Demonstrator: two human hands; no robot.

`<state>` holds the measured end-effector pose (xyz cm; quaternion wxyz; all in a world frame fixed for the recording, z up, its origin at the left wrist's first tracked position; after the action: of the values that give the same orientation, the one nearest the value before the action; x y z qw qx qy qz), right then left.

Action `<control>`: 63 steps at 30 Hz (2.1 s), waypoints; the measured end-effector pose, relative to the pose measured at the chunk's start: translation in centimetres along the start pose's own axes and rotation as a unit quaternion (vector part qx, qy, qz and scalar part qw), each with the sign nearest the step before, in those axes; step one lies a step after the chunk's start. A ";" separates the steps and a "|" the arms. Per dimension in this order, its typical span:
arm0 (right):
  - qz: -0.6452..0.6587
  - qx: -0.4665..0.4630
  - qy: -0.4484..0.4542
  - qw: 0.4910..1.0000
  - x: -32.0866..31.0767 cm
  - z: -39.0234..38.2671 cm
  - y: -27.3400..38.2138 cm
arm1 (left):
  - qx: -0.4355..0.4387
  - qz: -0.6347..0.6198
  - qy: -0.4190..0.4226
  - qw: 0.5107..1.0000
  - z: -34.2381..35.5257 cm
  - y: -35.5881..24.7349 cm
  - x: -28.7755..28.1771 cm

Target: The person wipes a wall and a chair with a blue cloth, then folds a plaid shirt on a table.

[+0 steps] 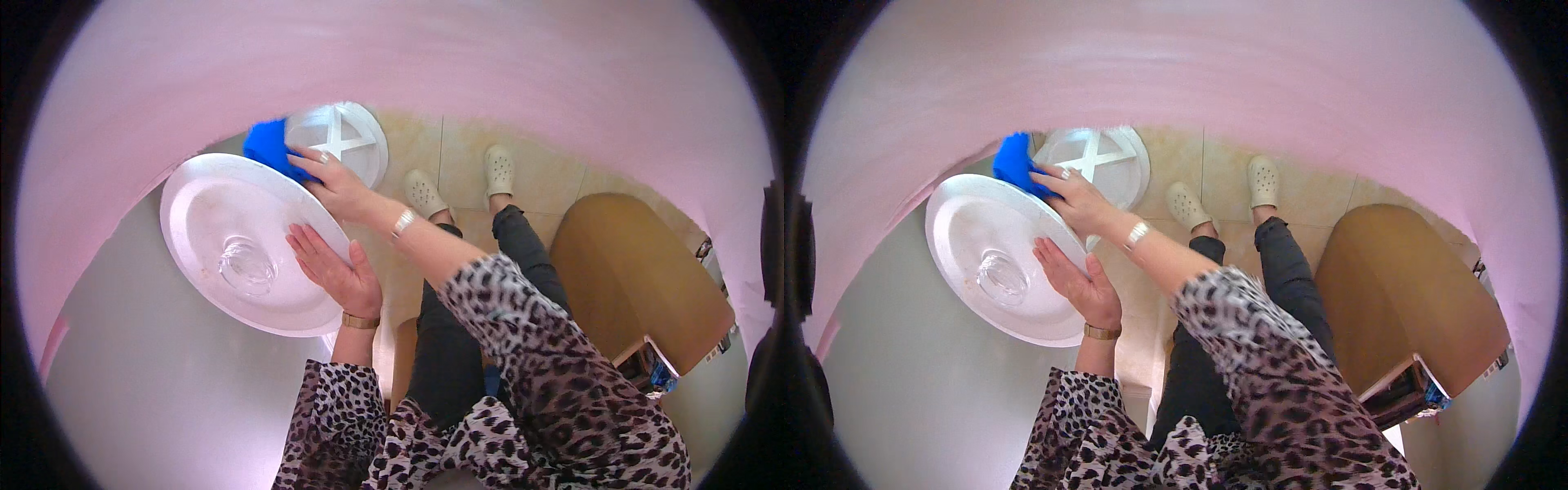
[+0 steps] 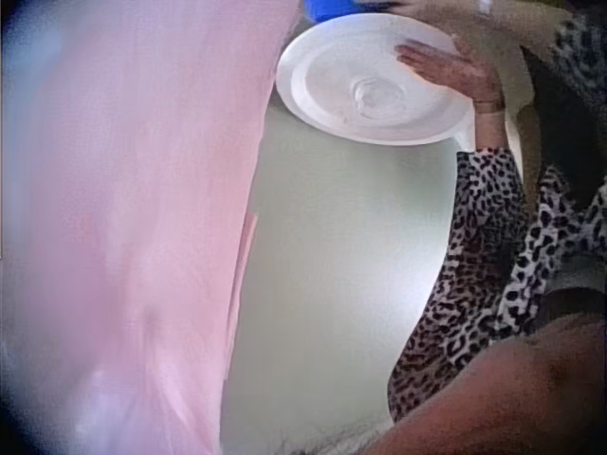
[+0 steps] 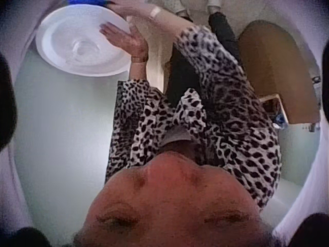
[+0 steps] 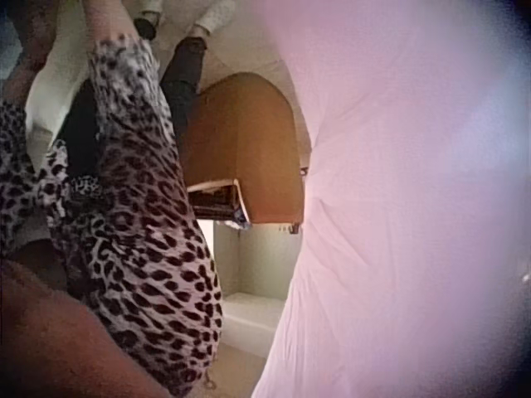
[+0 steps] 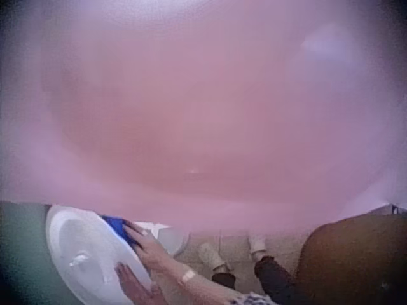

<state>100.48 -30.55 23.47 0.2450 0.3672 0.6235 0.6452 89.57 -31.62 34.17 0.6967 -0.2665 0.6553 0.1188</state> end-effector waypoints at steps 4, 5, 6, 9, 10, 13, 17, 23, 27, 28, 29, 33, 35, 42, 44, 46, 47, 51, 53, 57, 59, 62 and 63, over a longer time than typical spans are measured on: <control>-0.183 0.094 -0.052 0.977 0.2 1.5 -6.5 | -0.003 -0.016 0.013 1.000 0.4 -0.1 -0.3; -0.241 0.180 -0.059 0.952 -0.7 -0.3 -9.1 | -0.002 -0.018 0.010 1.000 0.3 0.1 -0.2; -0.271 0.289 0.061 0.916 -1.5 -1.9 -9.7 | -0.007 -0.017 0.005 1.000 0.2 0.6 -0.2; -0.191 0.348 0.076 0.915 -1.7 -6.6 -8.9 | -0.014 -0.013 0.002 1.000 0.1 0.8 0.4; -0.154 0.303 -0.007 0.940 -1.0 -7.9 -8.9 | -0.013 -0.015 -0.001 1.000 0.3 0.9 0.7; 0.106 0.299 -0.116 0.941 1.2 -8.7 -8.2 | -0.014 -0.009 0.002 1.000 -0.2 1.2 0.9; 0.342 0.406 -0.087 0.843 3.5 -13.1 -2.2 | -0.015 -0.020 -0.015 1.000 -0.4 1.5 1.7; 0.025 0.417 0.222 0.881 -1.4 -18.7 -0.8 | -0.012 -0.017 -0.042 0.999 -1.2 3.0 3.5; 0.252 0.303 -0.152 0.907 -1.5 -18.8 -0.5 | -0.009 -0.017 -0.062 0.998 -1.1 4.4 5.1; 0.241 0.302 -0.186 0.903 -1.1 -18.0 -0.2 | -0.012 -0.006 -0.063 0.998 -1.1 4.6 5.2; 0.218 0.279 -0.153 0.923 -0.4 -17.2 -0.1 | -0.015 0.005 -0.063 0.998 -1.2 4.8 5.3; 0.141 0.297 -0.035 0.944 2.9 -16.9 -0.7 | 0.003 0.023 -0.063 0.998 -0.7 5.8 5.9; -0.060 0.366 0.193 0.908 3.3 -19.4 -1.0 | 0.017 0.032 -0.076 0.996 -0.1 6.7 6.1; 0.185 0.318 -0.186 0.911 -2.1 -29.9 -0.3 | 0.029 0.041 -0.084 0.995 4.6 16.0 8.0; 0.040 0.274 -0.295 0.914 -8.3 -32.7 1.4 | -0.029 -0.036 -0.006 0.999 6.9 16.4 8.1; -0.042 0.264 -0.403 0.875 -13.0 -37.7 1.3 | -0.090 -0.096 0.151 0.980 8.3 13.7 7.8; -0.050 0.273 -0.453 0.847 -15.0 -40.0 2.0 | -0.105 -0.090 0.236 0.962 8.9 12.5 7.9; -0.010 0.228 -0.615 0.755 -18.2 -45.5 3.2 | 0.067 -0.012 0.180 0.981 6.5 8.8 9.4; 0.007 0.166 -0.691 0.704 -19.5 -47.4 3.5 | 0.159 -0.015 0.229 0.960 3.4 2.5 11.0; -0.033 0.000 -0.833 0.552 -23.9 -51.0 10.5 | 0.312 -0.174 0.352 0.865 -8.8 -12.7 11.4; -0.016 -0.091 -0.862 0.499 -27.8 -52.3 16.1 | 0.424 -0.232 0.396 0.781 -15.1 -22.1 8.0; -0.160 -0.043 -0.881 0.444 -34.0 -52.8 18.5 | 0.588 -0.261 0.386 0.662 -21.1 -32.5 2.8; -0.242 -0.027 -0.847 0.473 -36.1 -53.1 18.6 | 0.612 -0.278 0.382 0.635 -22.6 -35.6 1.1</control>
<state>83.78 -93.59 38.26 0.8098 0.5626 0.1591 -0.0486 88.86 -73.29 40.84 0.3882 0.0297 0.6807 -0.6205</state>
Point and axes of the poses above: each hand's wrist, its own z-axis towards the middle knuckle, its own x-axis out of the palm, y = z × x, the point moved 3 cm from there along z, towards the middle knuckle
